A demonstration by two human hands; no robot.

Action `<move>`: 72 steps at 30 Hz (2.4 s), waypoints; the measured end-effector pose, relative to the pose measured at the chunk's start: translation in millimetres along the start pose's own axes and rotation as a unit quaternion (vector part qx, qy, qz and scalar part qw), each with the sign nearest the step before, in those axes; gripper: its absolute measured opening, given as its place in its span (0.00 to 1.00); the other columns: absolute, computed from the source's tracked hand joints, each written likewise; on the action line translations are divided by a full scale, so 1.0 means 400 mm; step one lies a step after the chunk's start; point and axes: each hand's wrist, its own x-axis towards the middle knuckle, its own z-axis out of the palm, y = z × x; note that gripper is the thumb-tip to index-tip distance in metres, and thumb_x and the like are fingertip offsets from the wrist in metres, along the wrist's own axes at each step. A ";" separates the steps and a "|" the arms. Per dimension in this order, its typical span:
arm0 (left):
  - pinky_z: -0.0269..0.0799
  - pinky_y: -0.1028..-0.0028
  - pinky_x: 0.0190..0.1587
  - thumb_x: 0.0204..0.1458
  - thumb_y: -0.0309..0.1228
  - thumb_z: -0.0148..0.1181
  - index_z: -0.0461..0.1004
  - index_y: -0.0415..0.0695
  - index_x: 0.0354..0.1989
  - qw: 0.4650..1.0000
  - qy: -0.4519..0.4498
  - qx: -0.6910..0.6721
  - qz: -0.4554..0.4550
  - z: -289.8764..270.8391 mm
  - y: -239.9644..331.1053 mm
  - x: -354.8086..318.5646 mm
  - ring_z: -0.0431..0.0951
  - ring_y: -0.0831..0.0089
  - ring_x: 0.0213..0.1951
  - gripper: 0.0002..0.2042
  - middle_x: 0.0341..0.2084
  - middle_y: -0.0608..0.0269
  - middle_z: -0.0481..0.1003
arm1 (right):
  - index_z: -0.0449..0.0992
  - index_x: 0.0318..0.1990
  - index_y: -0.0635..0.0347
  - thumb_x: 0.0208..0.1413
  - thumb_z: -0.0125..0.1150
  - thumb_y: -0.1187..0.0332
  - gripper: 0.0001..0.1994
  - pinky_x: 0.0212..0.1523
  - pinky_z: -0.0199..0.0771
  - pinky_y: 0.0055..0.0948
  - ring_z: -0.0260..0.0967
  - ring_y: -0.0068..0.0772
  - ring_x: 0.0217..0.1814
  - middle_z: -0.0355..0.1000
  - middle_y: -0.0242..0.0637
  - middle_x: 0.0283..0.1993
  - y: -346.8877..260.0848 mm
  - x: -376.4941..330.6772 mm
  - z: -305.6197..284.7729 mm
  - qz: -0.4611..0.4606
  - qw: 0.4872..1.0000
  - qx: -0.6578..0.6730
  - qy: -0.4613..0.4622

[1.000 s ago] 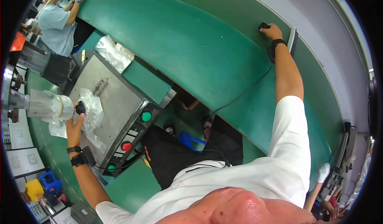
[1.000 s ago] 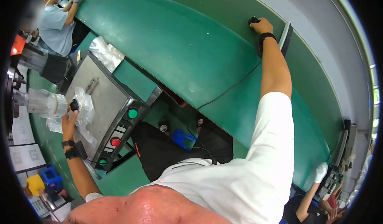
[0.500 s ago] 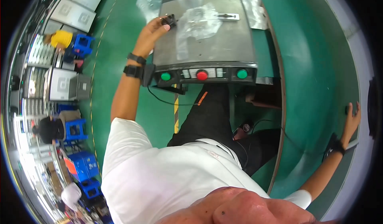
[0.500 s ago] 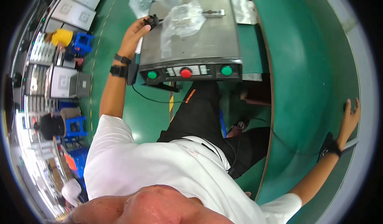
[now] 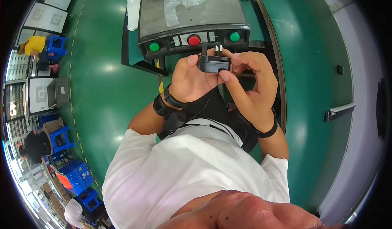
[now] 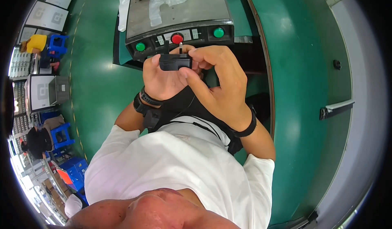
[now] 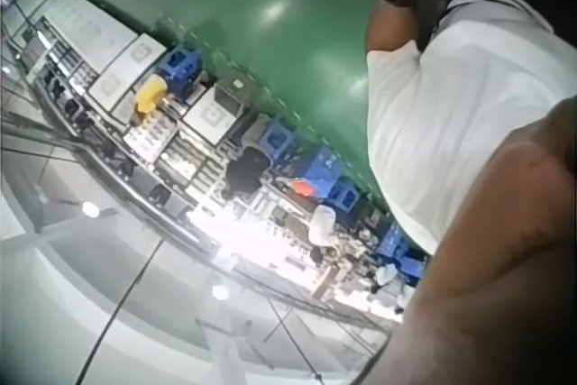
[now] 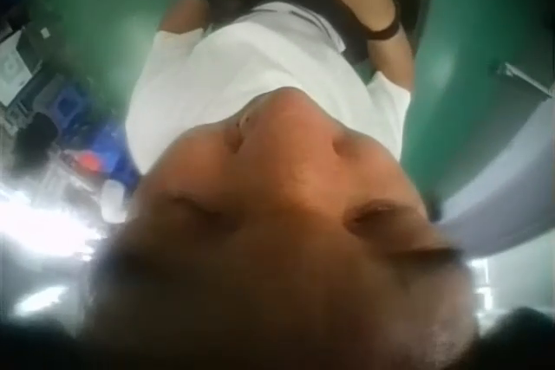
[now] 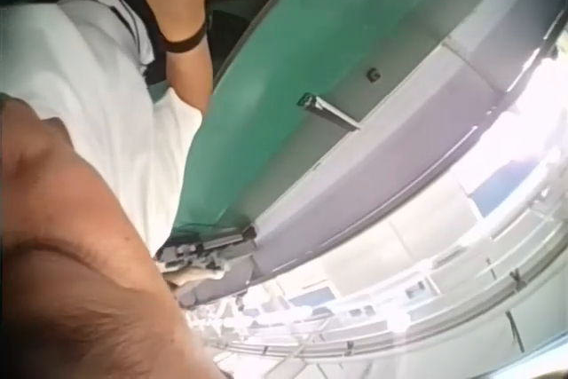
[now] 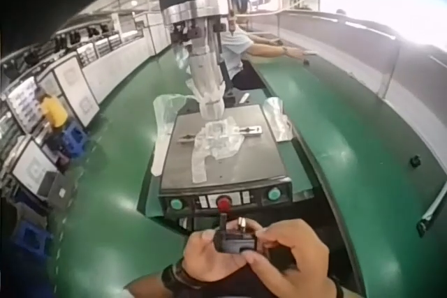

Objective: Assembling small electronic components using a manual press machine on a production line.

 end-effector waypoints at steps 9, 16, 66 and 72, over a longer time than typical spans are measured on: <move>0.67 0.65 0.56 0.50 0.60 0.52 0.60 0.36 0.62 0.990 -0.121 -0.070 -0.036 -0.031 -0.038 0.024 0.72 0.63 0.52 0.41 0.50 0.53 0.70 | 0.75 0.45 0.64 0.45 0.71 0.80 0.18 0.37 0.73 0.24 0.71 0.30 0.36 0.72 0.41 0.40 -0.059 -0.046 -0.005 0.000 0.995 -0.076 0.058; 0.70 0.66 0.51 0.53 0.56 0.53 0.57 0.34 0.64 1.000 0.013 0.005 0.004 0.030 -0.045 0.032 0.73 0.64 0.46 0.40 0.46 0.53 0.71 | 0.74 0.48 0.65 0.45 0.70 0.80 0.20 0.42 0.74 0.27 0.72 0.31 0.40 0.72 0.43 0.44 -0.027 -0.076 -0.026 0.008 0.991 -0.118 0.061; 0.71 0.69 0.49 0.56 0.45 0.61 0.73 0.34 0.45 0.882 -0.137 0.443 0.086 0.027 -0.082 0.191 0.75 0.64 0.43 0.23 0.42 0.51 0.73 | 0.74 0.53 0.58 0.39 0.75 0.49 0.34 0.59 0.69 0.45 0.70 0.53 0.57 0.75 0.47 0.52 0.593 -0.228 -1.120 0.556 0.610 -0.491 0.278; 0.69 0.60 0.47 0.63 0.43 0.47 0.73 0.45 0.43 0.885 -0.290 0.261 0.255 0.245 0.031 0.213 0.72 0.60 0.44 0.15 0.40 0.54 0.72 | 0.70 0.56 0.62 0.47 0.69 0.56 0.30 0.59 0.67 0.49 0.63 0.56 0.61 0.70 0.51 0.56 0.477 -0.187 -0.997 0.361 0.706 -0.557 0.247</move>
